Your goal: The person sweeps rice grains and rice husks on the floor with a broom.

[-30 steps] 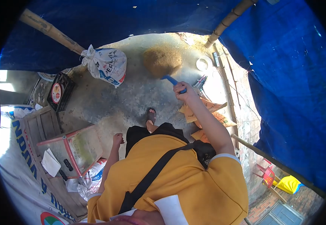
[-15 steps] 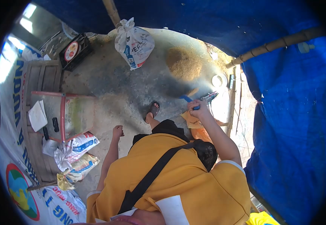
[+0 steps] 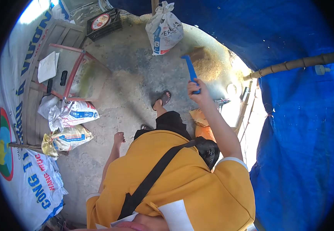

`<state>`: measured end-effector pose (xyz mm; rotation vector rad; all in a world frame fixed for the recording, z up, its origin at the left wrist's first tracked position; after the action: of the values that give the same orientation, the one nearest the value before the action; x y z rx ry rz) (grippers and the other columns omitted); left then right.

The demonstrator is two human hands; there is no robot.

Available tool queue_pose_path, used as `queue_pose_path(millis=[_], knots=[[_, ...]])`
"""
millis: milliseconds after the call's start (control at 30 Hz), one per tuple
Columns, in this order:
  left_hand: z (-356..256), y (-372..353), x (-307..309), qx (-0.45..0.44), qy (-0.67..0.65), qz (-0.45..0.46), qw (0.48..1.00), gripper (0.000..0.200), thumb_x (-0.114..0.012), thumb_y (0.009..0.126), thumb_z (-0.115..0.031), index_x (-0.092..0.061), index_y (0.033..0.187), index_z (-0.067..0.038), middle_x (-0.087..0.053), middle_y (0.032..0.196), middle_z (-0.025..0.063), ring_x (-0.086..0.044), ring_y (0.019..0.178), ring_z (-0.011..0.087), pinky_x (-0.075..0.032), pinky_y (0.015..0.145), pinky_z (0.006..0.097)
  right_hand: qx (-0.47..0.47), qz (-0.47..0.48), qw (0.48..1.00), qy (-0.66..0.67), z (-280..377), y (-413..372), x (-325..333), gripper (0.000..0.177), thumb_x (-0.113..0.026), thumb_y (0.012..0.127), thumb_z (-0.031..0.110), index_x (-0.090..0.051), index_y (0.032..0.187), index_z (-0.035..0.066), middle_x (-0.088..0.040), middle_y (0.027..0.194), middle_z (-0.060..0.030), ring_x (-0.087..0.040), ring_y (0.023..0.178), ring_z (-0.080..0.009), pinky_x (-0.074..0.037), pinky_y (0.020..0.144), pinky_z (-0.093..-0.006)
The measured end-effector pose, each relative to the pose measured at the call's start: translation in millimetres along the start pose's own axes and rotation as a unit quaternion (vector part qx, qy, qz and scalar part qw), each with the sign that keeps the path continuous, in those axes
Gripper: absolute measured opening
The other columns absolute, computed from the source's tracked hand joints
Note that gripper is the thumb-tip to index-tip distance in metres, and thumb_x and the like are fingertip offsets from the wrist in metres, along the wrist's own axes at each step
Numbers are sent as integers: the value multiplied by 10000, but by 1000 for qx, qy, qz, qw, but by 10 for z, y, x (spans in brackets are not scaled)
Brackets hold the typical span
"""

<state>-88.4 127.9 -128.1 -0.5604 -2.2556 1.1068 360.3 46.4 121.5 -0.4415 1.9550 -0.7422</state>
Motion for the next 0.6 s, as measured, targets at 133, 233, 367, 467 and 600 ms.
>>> queue_pose_path(millis=[133,233,367,467,600], knots=[[489,-355,134,16,7,-16,1000,167,-420,700,-136,-506,782,-18,-468,531,62,-471,411,137,-433,350,267,-45,-117,940,-318,-928,-43,673,91,-429,705,118,-379,682,46,-348,486,13,-306,351,-40,-271,302,-143],[769,-628,235,38,-2,-35,999,164,-422,705,-140,-502,780,-17,-465,531,57,-469,405,136,-431,349,264,-108,-128,917,-363,-1569,-152,994,108,-451,703,126,-359,681,74,-322,490,24,-301,349,-33,-262,297,-147],[1302,-909,197,46,-40,-44,997,146,-428,712,-149,-488,736,-18,-457,527,55,-469,404,136,-426,344,269,-297,-195,837,-416,-2278,-362,1525,113,-444,721,151,-379,703,62,-338,510,18,-295,353,-30,-259,307,-143],[1582,-1094,120,66,-53,-52,995,141,-429,716,-152,-478,714,-20,-456,527,57,-466,398,136,-422,340,271,-365,-220,770,-474,-2549,-67,2066,124,-431,722,122,-357,720,22,-362,525,-1,-335,352,-33,-299,294,-124],[1758,-1310,-34,86,-75,-66,991,150,-430,716,-158,-484,748,-22,-452,514,53,-452,375,135,-419,336,271,-495,-304,760,-291,-3030,277,2531,125,-437,694,64,-351,708,-25,-383,507,-10,-378,357,-48,-360,321,-142]])
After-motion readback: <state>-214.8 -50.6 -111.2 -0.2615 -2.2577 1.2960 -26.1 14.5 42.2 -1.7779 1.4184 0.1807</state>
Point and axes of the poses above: each hand's wrist, its own y-axis towards the middle knuckle, its own x-axis out of the back of the hand, z = x × y, the point moved 10 cm from there along y, towards the middle knuckle
